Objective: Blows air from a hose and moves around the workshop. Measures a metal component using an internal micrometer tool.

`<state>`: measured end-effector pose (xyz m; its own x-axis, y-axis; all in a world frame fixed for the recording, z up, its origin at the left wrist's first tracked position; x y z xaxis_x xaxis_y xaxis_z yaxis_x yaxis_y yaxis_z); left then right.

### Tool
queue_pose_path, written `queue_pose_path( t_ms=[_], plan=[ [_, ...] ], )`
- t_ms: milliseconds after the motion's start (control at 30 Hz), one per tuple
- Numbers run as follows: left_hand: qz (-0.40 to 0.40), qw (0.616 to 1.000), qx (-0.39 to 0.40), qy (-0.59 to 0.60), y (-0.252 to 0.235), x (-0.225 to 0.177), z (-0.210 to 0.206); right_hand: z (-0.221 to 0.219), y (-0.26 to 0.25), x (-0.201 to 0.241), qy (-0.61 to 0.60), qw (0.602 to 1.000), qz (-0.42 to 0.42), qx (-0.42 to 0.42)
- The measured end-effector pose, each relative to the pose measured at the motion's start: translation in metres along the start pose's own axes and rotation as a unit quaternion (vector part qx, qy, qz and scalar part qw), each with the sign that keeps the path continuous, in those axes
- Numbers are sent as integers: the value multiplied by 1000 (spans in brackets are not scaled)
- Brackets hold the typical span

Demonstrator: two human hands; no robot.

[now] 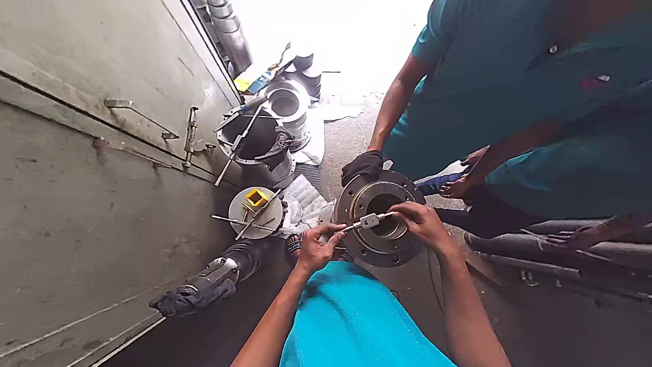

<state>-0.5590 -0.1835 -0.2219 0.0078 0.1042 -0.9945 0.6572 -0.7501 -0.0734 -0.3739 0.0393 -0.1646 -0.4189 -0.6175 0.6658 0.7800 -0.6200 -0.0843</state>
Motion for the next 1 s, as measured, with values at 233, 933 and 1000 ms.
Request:
queue_pose_path(
  t_ms=[233, 933, 1000],
  plan=[
    [92, 995, -44, 26, -7, -10, -3, 4, 6, 9, 4, 999, -30, 23],
    [75, 804, 493, -323, -125, -47, -176, -123, 42, 118, -565, 689, -449, -57],
    [9, 804, 494, -331, -123, -49, -174, -126, 40, 118, -556, 698, -450, -40]
  ],
)
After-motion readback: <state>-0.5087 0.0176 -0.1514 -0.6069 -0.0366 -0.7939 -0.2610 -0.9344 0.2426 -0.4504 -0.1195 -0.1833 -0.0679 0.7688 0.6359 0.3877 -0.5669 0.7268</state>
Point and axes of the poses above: each hand's wrist, its own y-axis away from the middle knuckle, its own z-axis out of the back of the hand, x = y × z, the point moved 5 cm from there along -y, towards the middle knuckle, and after that the axes turned 11 degrees about -x, right-handed, at the moved point
